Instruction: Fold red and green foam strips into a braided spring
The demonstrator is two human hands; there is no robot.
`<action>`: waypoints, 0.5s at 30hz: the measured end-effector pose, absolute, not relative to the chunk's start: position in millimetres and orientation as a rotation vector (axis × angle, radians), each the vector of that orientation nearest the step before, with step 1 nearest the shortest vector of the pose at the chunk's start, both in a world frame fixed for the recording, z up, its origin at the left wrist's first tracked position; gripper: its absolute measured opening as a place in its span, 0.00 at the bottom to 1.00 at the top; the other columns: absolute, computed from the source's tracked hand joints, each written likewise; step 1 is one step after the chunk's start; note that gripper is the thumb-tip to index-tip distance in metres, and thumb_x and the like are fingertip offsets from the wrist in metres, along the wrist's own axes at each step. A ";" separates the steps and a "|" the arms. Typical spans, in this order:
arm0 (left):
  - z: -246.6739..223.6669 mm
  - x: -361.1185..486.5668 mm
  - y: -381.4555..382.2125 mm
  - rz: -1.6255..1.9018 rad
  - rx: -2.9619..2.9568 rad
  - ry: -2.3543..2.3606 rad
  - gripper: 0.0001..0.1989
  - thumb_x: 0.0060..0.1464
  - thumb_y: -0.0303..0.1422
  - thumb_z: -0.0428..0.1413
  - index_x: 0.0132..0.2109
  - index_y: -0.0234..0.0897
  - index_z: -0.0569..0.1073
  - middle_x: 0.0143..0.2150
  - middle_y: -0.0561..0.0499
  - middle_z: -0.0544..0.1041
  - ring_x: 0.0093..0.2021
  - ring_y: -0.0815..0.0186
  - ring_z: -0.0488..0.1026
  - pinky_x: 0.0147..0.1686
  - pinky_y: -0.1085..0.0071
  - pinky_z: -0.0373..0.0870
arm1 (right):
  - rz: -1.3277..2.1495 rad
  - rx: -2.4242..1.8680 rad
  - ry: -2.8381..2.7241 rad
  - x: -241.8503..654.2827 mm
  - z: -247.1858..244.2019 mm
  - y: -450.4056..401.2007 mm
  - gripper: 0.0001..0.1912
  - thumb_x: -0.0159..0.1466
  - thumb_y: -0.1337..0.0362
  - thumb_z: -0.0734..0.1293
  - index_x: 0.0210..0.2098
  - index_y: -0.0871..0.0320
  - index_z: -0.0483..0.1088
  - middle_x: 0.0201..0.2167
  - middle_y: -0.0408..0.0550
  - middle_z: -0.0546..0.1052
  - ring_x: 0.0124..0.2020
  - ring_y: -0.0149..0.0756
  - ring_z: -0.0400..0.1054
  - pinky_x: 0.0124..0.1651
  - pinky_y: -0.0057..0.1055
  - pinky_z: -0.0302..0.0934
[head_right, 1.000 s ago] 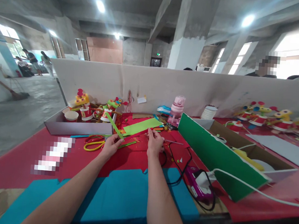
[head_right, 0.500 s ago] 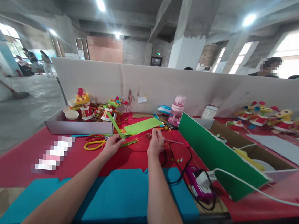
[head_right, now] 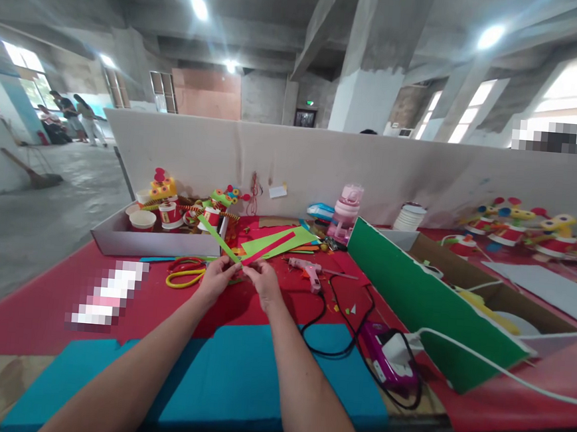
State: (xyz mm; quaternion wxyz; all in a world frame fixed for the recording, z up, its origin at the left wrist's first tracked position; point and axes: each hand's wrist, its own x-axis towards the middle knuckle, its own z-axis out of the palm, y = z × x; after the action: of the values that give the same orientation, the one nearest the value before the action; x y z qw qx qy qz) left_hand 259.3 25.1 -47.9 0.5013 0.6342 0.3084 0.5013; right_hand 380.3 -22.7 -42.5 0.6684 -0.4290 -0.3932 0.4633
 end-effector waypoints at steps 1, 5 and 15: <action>-49.0 259.7 25.9 1.210 1.539 0.725 0.13 0.45 0.41 0.59 0.27 0.35 0.68 0.22 0.54 0.69 0.25 0.69 0.64 0.27 0.73 0.61 | 1.029 -0.969 -0.901 378.0 -42.2 -23.8 0.11 0.45 0.62 0.71 0.28 0.58 0.71 0.26 0.43 0.77 0.29 0.34 0.70 0.38 0.31 0.66; -53.0 259.5 29.5 1.204 1.604 0.766 0.12 0.47 0.40 0.58 0.28 0.35 0.69 0.24 0.53 0.70 0.26 0.69 0.65 0.28 0.73 0.61 | 0.986 -0.973 -0.960 378.4 -42.0 -25.8 0.12 0.46 0.58 0.73 0.28 0.57 0.73 0.26 0.44 0.78 0.28 0.33 0.70 0.36 0.31 0.66; -47.1 257.3 24.5 1.234 1.666 0.862 0.14 0.46 0.41 0.58 0.24 0.36 0.65 0.20 0.56 0.64 0.23 0.71 0.59 0.24 0.74 0.55 | 0.788 -1.187 -1.033 384.3 -46.5 -24.3 0.12 0.46 0.56 0.73 0.22 0.59 0.75 0.22 0.48 0.79 0.25 0.38 0.72 0.31 0.32 0.64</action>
State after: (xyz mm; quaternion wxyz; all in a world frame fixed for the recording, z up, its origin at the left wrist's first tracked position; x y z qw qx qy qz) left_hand 257.3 24.5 -47.1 0.4335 0.6686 0.3460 0.4953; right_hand 384.3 -24.3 -46.5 0.6373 -0.5199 -0.4523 0.3450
